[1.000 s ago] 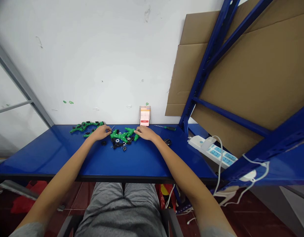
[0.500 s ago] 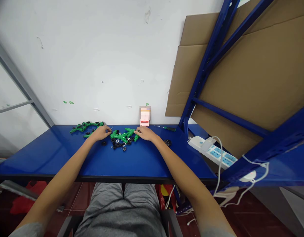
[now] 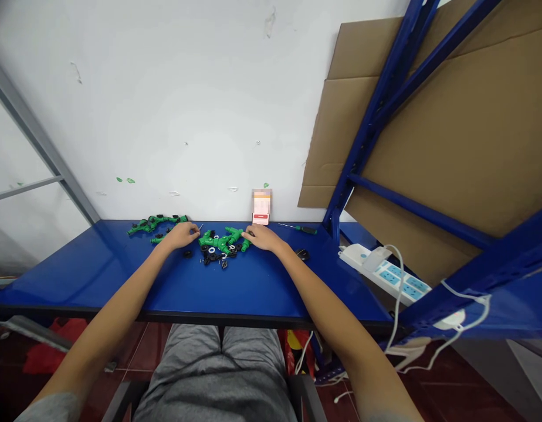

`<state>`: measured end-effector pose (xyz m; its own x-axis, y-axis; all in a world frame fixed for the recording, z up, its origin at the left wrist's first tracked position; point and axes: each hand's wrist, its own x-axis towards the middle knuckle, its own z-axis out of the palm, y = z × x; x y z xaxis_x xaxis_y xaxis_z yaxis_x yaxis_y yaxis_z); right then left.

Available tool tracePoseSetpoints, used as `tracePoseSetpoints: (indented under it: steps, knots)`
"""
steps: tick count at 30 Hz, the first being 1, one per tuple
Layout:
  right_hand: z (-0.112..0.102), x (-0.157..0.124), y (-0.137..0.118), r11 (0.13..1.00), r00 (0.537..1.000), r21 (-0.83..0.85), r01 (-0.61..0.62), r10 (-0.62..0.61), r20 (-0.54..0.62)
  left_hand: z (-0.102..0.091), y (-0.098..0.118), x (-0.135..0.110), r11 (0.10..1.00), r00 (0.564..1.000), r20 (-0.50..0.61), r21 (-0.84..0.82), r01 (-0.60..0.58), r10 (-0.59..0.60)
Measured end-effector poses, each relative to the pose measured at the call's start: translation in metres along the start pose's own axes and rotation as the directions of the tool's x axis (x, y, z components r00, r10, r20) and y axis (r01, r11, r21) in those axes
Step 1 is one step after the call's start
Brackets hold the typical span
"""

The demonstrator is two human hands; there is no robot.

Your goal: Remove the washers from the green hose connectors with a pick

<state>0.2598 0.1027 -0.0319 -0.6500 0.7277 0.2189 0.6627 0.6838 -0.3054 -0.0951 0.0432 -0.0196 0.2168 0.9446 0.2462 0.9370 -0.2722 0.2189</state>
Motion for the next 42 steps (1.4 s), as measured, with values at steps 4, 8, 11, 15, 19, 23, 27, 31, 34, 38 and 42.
tracePoseSetpoints:
  steps: [4,8,11,15,19,23,27,31,34,38,42]
  knots:
    - [-0.0011,-0.0010,-0.0013,1.000,1.000,0.000,0.003,-0.003,0.004,0.0006,-0.0005,0.0005,1.000,1.000,-0.001,0.000,0.008,-0.008]
    - [0.0004,0.0005,-0.0003,1.000,1.000,-0.003,-0.002,0.002,0.002,0.0008,-0.0004,0.0007,1.000,1.000,0.000,-0.006,0.008,-0.008]
    - [0.0016,0.0016,0.0011,1.000,1.000,-0.002,-0.007,0.007,-0.001,0.0005,-0.0005,0.0008,1.000,1.000,0.000,-0.012,0.012,-0.012]
    - [0.0011,0.0014,0.0014,1.000,1.000,-0.001,-0.004,0.004,0.002,-0.0004,-0.0005,0.0007,1.000,1.000,0.006,-0.015,0.017,-0.017]
    - [0.0005,0.0012,0.0003,1.000,1.000,0.002,-0.003,0.003,0.000,-0.0022,0.0007,-0.0002,1.000,1.000,0.020,-0.011,0.019,-0.019]
    - [0.0010,0.0012,0.0001,1.000,1.000,0.000,-0.008,0.008,-0.003,-0.0045,0.0026,-0.0018,1.000,0.999,0.032,-0.004,0.013,-0.013]
    - [0.0013,0.0014,0.0009,1.000,1.000,-0.001,-0.012,0.012,-0.002,-0.0048,0.0033,-0.0026,1.000,0.999,0.042,0.002,0.004,-0.005]
    - [0.0010,0.0014,0.0008,1.000,1.000,0.001,-0.005,0.005,-0.003,-0.0036,0.0030,-0.0020,1.000,0.999,0.042,0.014,0.006,-0.006]
    - [0.0007,0.0012,0.0001,1.000,1.000,0.002,0.000,0.000,-0.007,-0.0030,0.0030,-0.0013,1.000,0.999,0.037,0.026,0.009,-0.010]
    - [0.0008,0.0012,0.0001,1.000,1.000,0.002,0.004,-0.004,-0.005,-0.0028,0.0032,-0.0006,0.999,0.999,0.035,0.039,0.015,-0.016]
    - [0.0010,0.0013,0.0006,1.000,1.000,0.000,0.003,-0.003,0.000,-0.0027,0.0027,-0.0004,0.999,0.999,0.037,0.041,0.012,-0.013]
